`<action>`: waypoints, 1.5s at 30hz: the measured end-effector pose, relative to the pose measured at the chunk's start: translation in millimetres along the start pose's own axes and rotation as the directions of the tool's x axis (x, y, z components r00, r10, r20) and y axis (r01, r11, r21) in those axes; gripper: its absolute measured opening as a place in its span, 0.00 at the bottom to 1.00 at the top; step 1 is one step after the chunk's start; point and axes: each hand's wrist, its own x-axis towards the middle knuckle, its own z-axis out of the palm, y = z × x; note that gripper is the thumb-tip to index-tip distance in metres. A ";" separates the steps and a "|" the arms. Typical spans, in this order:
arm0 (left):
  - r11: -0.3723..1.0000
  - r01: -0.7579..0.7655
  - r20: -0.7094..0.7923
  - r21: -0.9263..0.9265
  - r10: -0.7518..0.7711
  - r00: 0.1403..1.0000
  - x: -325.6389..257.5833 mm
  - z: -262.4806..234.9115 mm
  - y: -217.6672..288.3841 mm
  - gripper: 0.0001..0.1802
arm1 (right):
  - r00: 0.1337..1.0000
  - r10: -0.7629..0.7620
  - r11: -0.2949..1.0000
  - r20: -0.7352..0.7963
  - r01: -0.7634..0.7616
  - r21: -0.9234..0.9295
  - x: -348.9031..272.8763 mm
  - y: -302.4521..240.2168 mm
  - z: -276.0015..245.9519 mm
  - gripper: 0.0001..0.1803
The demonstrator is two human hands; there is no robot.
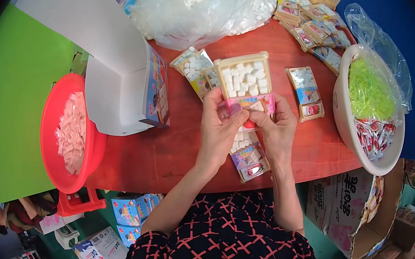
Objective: Packaging individual snack packets into a cardboard display box.
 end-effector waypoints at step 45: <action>0.972 0.171 -0.062 -0.159 -0.183 0.981 13.6 -33.6 -10.7 0.10 | 0.951 -0.073 0.424 0.299 0.301 -0.854 -63.5 31.2 -2.3 0.33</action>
